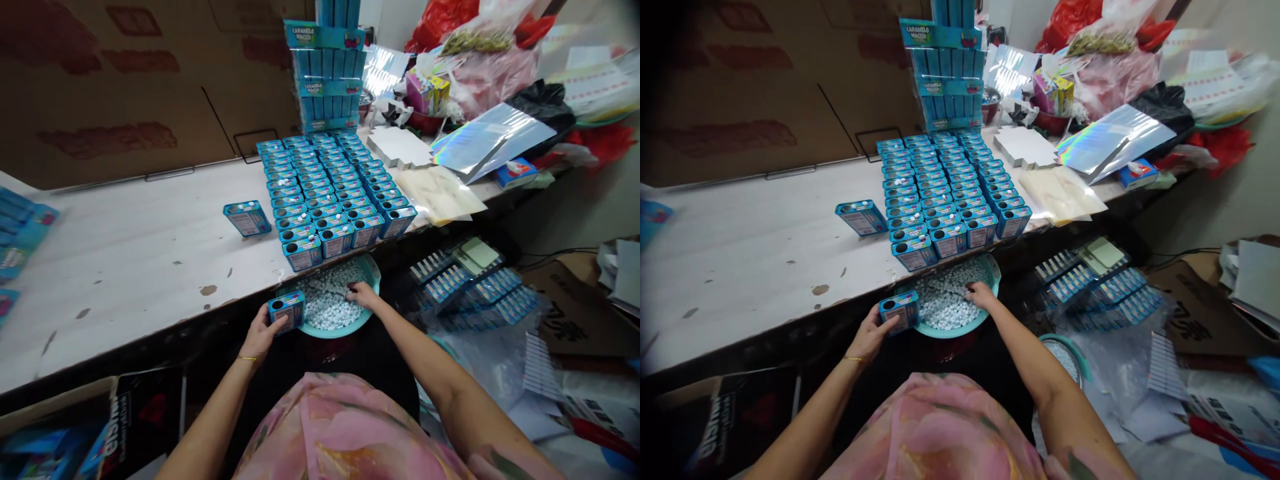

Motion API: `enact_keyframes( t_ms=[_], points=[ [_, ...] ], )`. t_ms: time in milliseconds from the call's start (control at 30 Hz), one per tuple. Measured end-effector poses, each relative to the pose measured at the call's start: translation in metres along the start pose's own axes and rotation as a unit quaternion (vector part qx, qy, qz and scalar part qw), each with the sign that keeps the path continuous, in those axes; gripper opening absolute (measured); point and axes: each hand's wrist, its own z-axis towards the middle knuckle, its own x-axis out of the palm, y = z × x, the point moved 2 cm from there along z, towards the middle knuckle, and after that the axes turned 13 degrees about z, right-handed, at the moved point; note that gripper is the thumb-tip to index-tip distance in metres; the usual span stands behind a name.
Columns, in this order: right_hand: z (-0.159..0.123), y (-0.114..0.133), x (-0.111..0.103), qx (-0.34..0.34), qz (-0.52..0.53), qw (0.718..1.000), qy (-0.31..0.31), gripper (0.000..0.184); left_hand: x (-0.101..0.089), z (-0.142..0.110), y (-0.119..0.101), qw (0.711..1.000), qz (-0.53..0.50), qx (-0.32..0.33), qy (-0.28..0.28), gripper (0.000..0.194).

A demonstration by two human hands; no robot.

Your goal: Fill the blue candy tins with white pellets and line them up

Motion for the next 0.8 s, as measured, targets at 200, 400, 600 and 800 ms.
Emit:
enact_keyframes(
  t_ms=[200,400,600,800],
  points=[
    [-0.017,0.017,-0.032,-0.059,0.053,0.997,0.006,0.022,0.005,0.015,-0.010,0.989,0.129,0.076,-0.012,0.045],
    [-0.030,0.057,-0.060,-0.125,0.086,0.987,0.051,0.028,0.015,0.024,-0.016,0.972,0.211,0.097,-0.041,0.045],
    [-0.033,0.102,-0.063,-0.162,-0.073,0.979,0.100,0.026,0.024,0.030,-0.021,0.952,0.284,0.110,-0.027,0.043],
    [-0.038,0.140,-0.071,-0.189,-0.253,0.944,0.099,0.023,0.029,0.031,-0.022,0.946,0.295,0.128,-0.033,0.042]
  ],
)
